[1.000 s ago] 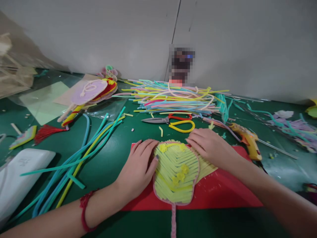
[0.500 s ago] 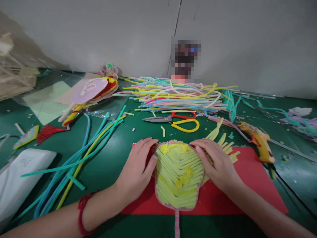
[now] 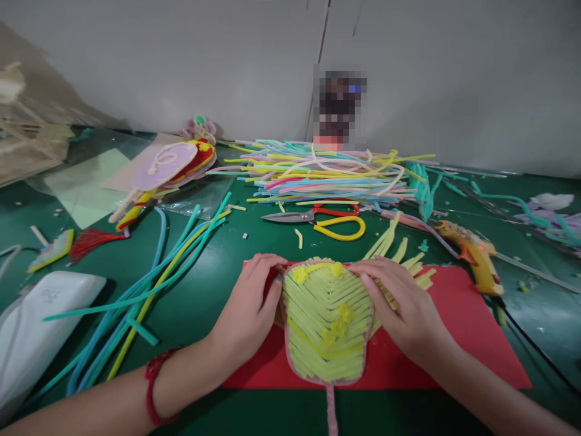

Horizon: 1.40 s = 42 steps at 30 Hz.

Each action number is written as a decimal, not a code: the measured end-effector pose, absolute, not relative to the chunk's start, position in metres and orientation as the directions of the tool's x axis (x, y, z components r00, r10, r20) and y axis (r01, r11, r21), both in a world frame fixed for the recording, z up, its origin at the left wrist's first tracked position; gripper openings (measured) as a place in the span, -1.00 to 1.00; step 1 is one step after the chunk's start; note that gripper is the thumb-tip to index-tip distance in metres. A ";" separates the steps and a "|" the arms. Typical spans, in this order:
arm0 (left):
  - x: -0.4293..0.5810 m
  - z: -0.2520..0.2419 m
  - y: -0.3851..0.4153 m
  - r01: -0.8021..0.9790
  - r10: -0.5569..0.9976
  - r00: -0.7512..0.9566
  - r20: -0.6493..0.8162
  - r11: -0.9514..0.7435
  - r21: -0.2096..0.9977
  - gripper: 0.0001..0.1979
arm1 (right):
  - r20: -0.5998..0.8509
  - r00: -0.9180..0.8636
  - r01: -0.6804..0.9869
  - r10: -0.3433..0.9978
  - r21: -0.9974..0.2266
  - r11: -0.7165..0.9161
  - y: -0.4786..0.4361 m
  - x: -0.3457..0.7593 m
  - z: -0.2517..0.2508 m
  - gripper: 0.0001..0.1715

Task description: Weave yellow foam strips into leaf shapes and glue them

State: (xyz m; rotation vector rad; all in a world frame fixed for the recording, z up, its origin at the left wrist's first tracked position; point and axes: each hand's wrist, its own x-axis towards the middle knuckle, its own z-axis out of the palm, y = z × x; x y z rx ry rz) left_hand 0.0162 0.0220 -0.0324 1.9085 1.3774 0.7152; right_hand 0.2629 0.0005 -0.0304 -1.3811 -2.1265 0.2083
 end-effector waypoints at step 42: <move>-0.012 -0.040 0.014 0.811 0.883 0.429 0.189 -0.469 0.349 -0.74 | 0.379 -0.274 0.778 0.884 -0.453 0.436 -0.005 0.269 -0.040 -0.66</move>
